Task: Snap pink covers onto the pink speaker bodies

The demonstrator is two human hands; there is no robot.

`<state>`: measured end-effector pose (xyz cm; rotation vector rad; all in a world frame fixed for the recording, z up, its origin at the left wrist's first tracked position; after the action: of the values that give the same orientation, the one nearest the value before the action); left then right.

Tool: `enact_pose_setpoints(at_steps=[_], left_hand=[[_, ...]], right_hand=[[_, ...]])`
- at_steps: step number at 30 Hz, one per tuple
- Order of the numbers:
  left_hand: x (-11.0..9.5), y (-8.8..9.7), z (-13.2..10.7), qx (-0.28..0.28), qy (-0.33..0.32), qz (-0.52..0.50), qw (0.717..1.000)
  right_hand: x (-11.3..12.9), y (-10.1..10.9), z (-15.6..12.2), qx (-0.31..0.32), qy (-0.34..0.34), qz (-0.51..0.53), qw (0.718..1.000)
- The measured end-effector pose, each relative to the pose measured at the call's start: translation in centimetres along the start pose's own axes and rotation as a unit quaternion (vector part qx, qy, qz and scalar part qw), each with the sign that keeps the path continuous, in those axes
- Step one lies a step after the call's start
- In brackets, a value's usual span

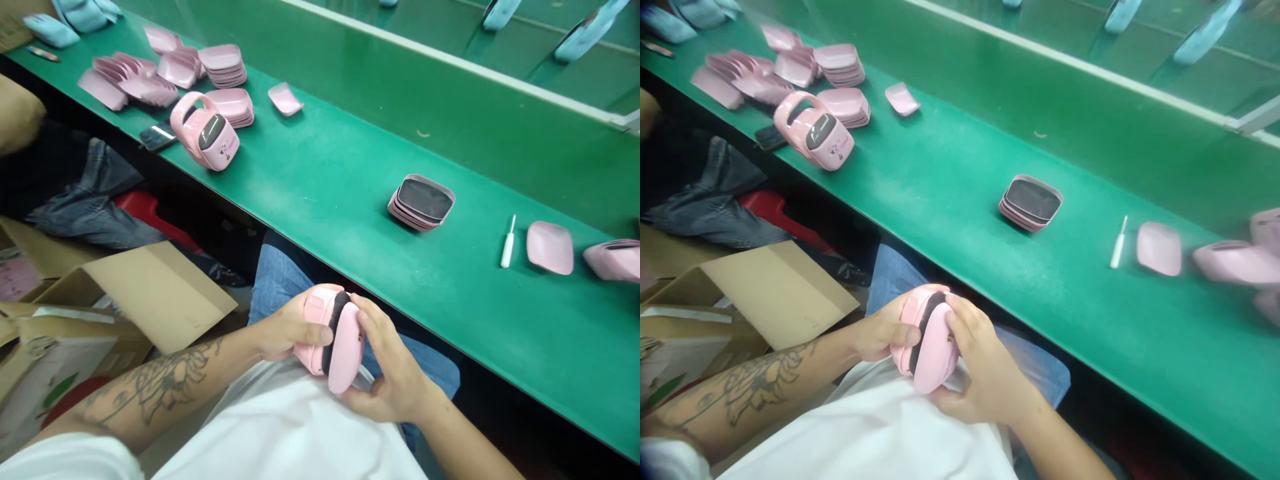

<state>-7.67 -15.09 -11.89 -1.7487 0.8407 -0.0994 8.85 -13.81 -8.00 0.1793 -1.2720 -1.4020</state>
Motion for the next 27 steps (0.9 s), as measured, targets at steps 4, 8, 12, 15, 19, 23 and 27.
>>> enact_pose_setpoints(at_steps=[4, 8, 12, 15, 19, 23, 27], left_hand=[[-0.4, 0.1, 0.2, 0.004, -0.008, -0.004, 1.000], [-0.6, -0.2, 0.6, 0.013, -0.010, 0.009, 1.000], [-0.8, -0.3, 0.9, 0.004, -0.011, 0.035, 0.999], [-0.7, -0.4, 0.8, -0.004, -0.009, 0.039, 0.999], [-0.3, -0.1, 0.8, -0.025, -0.005, 0.054, 0.998], [-0.5, 0.1, 1.0, -0.045, -0.007, 0.050, 0.998], [-2.5, -1.0, 1.5, -0.029, -0.046, 0.047, 0.997]], right_hand=[[-0.2, 1.0, 0.1, -0.004, -0.022, 0.038, 0.999], [-0.3, 1.7, 0.4, 0.024, -0.044, 0.007, 0.999], [0.1, 2.6, 0.8, 0.029, -0.047, -0.044, 0.997], [0.1, 2.9, 0.9, 0.039, -0.062, -0.040, 0.996], [0.2, 2.5, 0.6, 0.079, -0.083, -0.019, 0.993], [-0.4, 3.7, 0.6, 0.020, -0.105, -0.002, 0.994], [-5.1, 7.2, 0.3, -0.057, -0.201, -0.169, 0.963]])
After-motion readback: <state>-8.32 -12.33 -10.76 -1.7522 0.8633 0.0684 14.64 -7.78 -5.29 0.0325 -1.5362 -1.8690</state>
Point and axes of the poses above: each hand's wrist, its own z-axis towards the middle knuckle, its own y-axis out of the back of the hand, x = y × z, the point moved 6 cm from there along z, towards the middle knuckle, and after that the axes turned 14 degrees about -z, right-handed, at the moved point
